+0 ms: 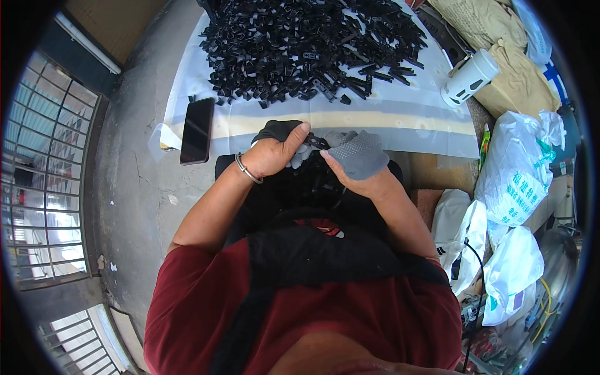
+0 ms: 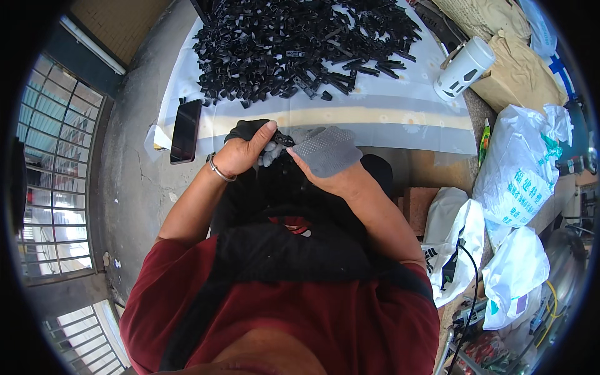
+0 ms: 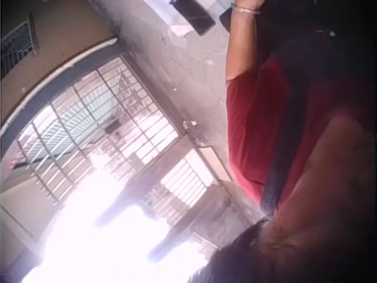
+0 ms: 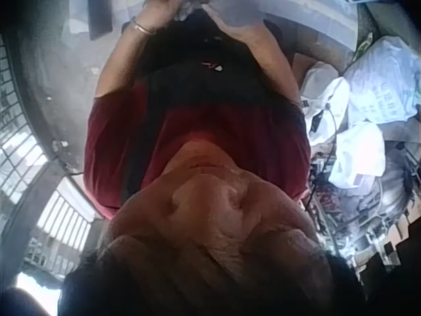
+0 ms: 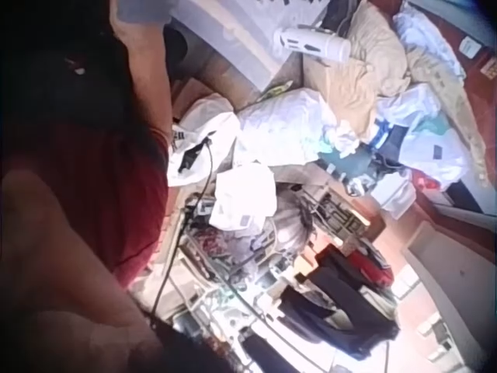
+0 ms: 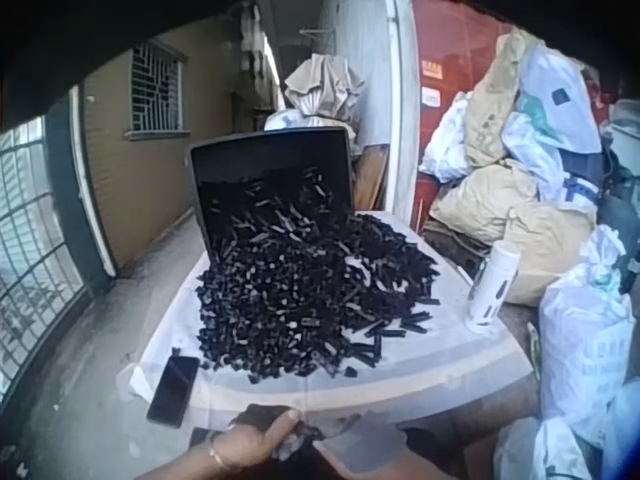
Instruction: Sorting through a pile of small black plastic components on a workbench and placing them into a bucket.
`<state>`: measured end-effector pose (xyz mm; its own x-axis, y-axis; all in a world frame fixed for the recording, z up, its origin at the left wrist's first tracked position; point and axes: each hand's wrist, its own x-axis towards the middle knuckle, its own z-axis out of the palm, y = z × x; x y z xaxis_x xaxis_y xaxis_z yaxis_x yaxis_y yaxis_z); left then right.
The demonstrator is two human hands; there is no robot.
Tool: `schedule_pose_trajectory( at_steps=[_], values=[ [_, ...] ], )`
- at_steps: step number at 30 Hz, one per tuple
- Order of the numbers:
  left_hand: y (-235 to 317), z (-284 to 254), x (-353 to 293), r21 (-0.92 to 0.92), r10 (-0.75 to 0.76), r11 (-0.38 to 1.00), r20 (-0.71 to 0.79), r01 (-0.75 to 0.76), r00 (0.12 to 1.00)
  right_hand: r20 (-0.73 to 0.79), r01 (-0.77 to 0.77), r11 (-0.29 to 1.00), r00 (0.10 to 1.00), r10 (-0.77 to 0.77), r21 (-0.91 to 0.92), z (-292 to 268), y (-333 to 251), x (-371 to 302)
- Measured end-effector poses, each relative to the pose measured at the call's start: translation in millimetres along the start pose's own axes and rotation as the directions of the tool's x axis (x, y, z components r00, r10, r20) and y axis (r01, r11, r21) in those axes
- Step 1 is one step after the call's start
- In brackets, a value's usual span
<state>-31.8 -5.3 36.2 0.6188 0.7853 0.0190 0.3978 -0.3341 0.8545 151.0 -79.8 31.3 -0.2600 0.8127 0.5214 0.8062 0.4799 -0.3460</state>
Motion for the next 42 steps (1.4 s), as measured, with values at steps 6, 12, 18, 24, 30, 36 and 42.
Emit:
schedule_pose_trajectory(
  at_steps=[6,12,18,24,30,36,42],
  values=[
    [6.3,13.9,-1.5,0.170,0.110,0.980,-0.052,-0.100,0.993,-0.019,0.034,0.999,0.999,-0.035,-0.033,23.3,3.1,-2.7],
    [-18.7,10.0,4.7,0.129,0.223,0.965,0.045,-0.227,0.974,0.208,-0.137,0.975,0.973,0.099,0.175,35.9,5.3,-8.4],
    [-39.8,1.0,54.8,0.637,0.237,0.771,-0.261,-0.018,0.936,0.141,-0.199,0.966,0.965,0.223,-0.163,33.5,53.8,50.9],
    [-50.0,15.6,96.6,0.751,0.189,0.660,-0.180,0.011,0.965,-0.018,-0.161,0.883,0.985,0.171,-0.440,61.5,85.6,80.2],
    [-49.5,13.0,73.7,0.595,0.242,0.802,-0.238,-0.056,0.941,-0.095,-0.154,0.930,0.987,0.130,-0.333,36.7,82.0,50.4],
    [-46.4,2.8,51.7,0.365,0.163,0.929,-0.251,-0.062,0.954,-0.177,-0.037,0.993,0.984,0.017,-0.113,18.9,47.2,21.7],
    [-7.9,-0.1,16.0,0.050,-0.052,0.998,0.200,0.043,0.978,0.018,0.022,0.946,0.999,-0.029,0.324,22.8,22.7,5.0]
  ],
)
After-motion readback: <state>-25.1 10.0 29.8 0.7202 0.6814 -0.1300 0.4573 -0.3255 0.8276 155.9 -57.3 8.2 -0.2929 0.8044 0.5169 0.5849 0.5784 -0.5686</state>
